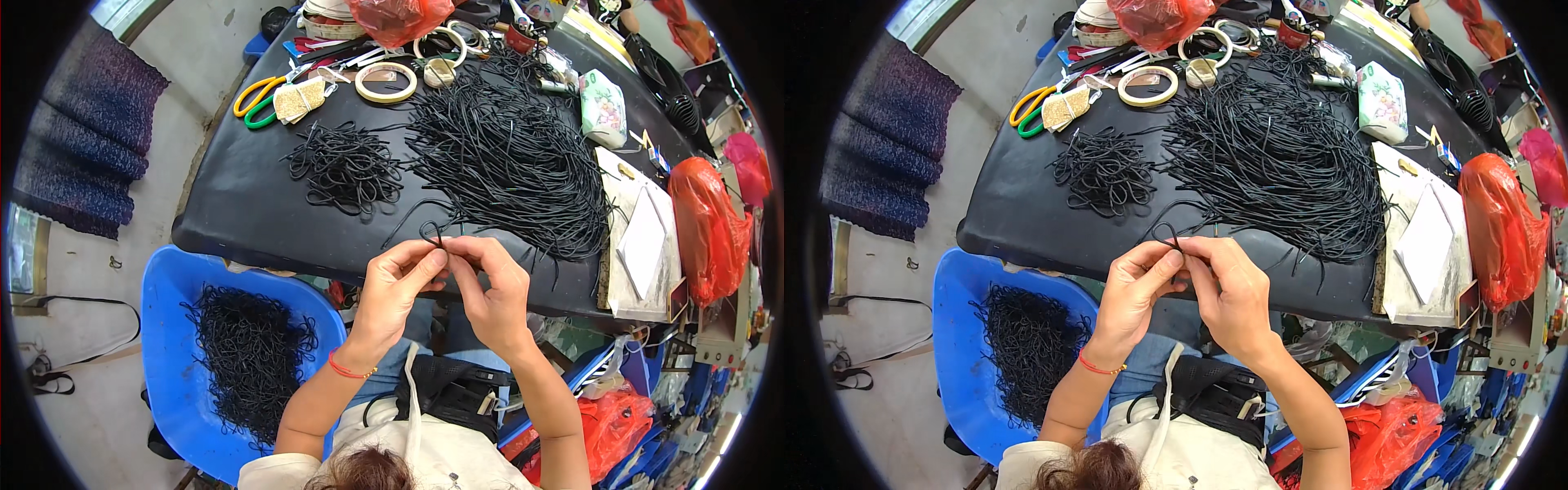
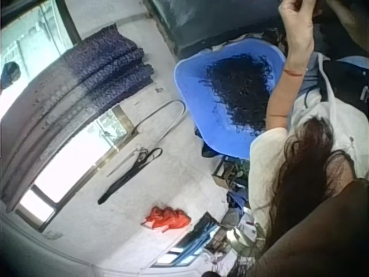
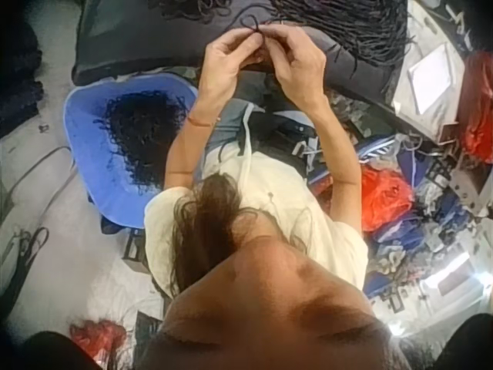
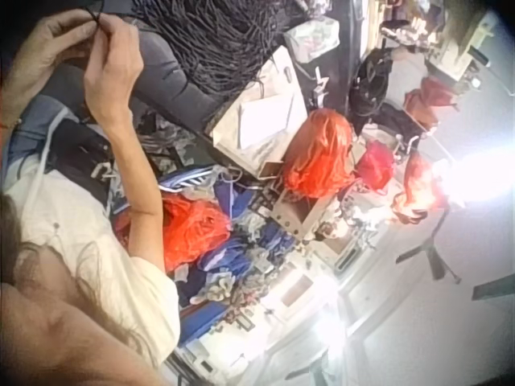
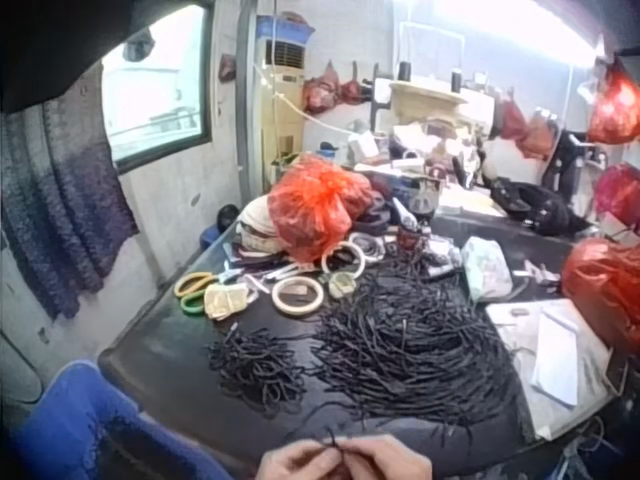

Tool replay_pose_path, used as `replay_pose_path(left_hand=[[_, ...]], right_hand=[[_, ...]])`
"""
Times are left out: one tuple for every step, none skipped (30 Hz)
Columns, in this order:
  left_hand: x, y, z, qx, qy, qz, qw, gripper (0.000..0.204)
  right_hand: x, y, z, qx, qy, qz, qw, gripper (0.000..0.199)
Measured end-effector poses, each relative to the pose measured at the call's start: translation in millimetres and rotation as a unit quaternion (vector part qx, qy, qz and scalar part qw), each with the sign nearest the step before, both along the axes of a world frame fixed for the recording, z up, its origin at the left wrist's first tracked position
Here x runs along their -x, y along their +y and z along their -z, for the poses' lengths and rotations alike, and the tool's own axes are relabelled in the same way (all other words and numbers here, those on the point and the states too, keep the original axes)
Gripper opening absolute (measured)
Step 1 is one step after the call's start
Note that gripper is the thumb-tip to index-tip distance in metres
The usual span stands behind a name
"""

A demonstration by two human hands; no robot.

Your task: The person sits at a cluttered workbench and repeatedly picks up black cable ties from a large pile. They loop each tie by hand to form a knot and place the finished items into a blue plastic bin. The process is continuous and repetitive throughout the clip.

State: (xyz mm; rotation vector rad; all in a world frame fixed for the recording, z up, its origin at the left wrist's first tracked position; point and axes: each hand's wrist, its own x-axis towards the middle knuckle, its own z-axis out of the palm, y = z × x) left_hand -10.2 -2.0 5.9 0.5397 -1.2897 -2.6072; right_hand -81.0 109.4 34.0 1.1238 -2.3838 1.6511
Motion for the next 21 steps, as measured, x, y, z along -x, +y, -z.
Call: replay_pose_path(left_hand=[[1, 0, 1, 0.012, 0.004, 0.002, 1.000, 0.016], [1, 0, 0, 0.002, 0.015, -0.010, 1.000, 0.016], [0, 0, -2, -0.008, 0.026, -0.023, 0.999, 0.016], [0, 0, -3, -0.018, 0.037, -0.035, 0.999, 0.016], [1, -1, -4, -0.034, 0.032, -0.025, 0.999, 0.016], [1, -4, -4, -0.050, 0.028, -0.015, 0.998, 0.016], [1, -6, -4, -0.066, 0.023, -0.004, 0.998, 0.015], [1, -5, -4, -0.045, 0.029, 0.010, 0.998, 0.015], [0, -5, -4, -0.042, 0.030, 0.007, 0.999, 0.015], [0, -5, -3, -0.038, 0.030, 0.004, 0.999, 0.014], [0, -5, -2, -0.035, 0.029, 0.000, 0.999, 0.014], [0, -5, -6, -0.041, 0.038, -0.017, 0.998, 0.013], [1, -7, -9, -0.105, 0.056, -0.026, 0.993, 0.014], [2, -11, -13, -0.167, 0.072, -0.037, 0.983, 0.014], [2, -15, -15, -0.228, 0.089, -0.048, 0.968, 0.014], [-1, -22, -8, -0.234, 0.092, -0.030, 0.967, 0.016], [-2, -24, -8, -0.205, 0.066, -0.002, 0.977, 0.016], [-2, -24, -8, -0.174, 0.039, 0.026, 0.984, 0.016], [-2, -24, -8, -0.143, 0.013, 0.054, 0.988, 0.015], [-2, -21, -11, -0.109, -0.011, 0.062, 0.992, 0.014], [-2, -20, -11, -0.093, -0.010, 0.067, 0.993, 0.014]], right_hand=[[-1, 1, 1, 0.011, -0.020, 0.010, 1.000, 0.018], [-3, 1, 2, 0.024, -0.040, 0.016, 0.999, 0.017], [-2, 2, 1, 0.004, -0.025, 0.017, 1.000, 0.016], [0, 6, 0, -0.017, -0.009, 0.019, 1.000, 0.015], [1, 8, 0, -0.038, 0.007, 0.022, 0.999, 0.014], [1, 9, -1, -0.039, 0.010, 0.024, 0.999, 0.014], [0, 9, -2, -0.041, 0.012, 0.026, 0.999, 0.013], [-1, 8, -3, -0.042, 0.015, 0.028, 0.999, 0.013], [-1, 7, -4, -0.039, 0.016, 0.025, 0.999, 0.013], [-2, 6, -4, -0.037, 0.017, 0.023, 0.999, 0.013], [-2, 5, -3, -0.035, 0.018, 0.019, 0.999, 0.014], [-2, 6, -1, -0.036, 0.033, 0.015, 0.999, 0.014], [-1, 7, 1, -0.037, 0.049, 0.010, 0.998, 0.014], [0, 9, 1, -0.037, 0.064, 0.003, 0.997, 0.015], [2, 12, 0, -0.048, 0.060, 0.008, 0.997, 0.015], [5, 16, -3, -0.059, 0.056, 0.013, 0.997, 0.016], [6, 20, -6, -0.074, 0.053, 0.023, 0.996, 0.017], [7, 18, -8, -0.076, 0.114, 0.018, 0.990, 0.019], [8, 16, -8, -0.075, 0.141, 0.010, 0.987, 0.019], [9, 13, -7, -0.074, 0.169, 0.001, 0.983, 0.020], [9, 11, -7, -0.072, 0.197, -0.007, 0.978, 0.021]])
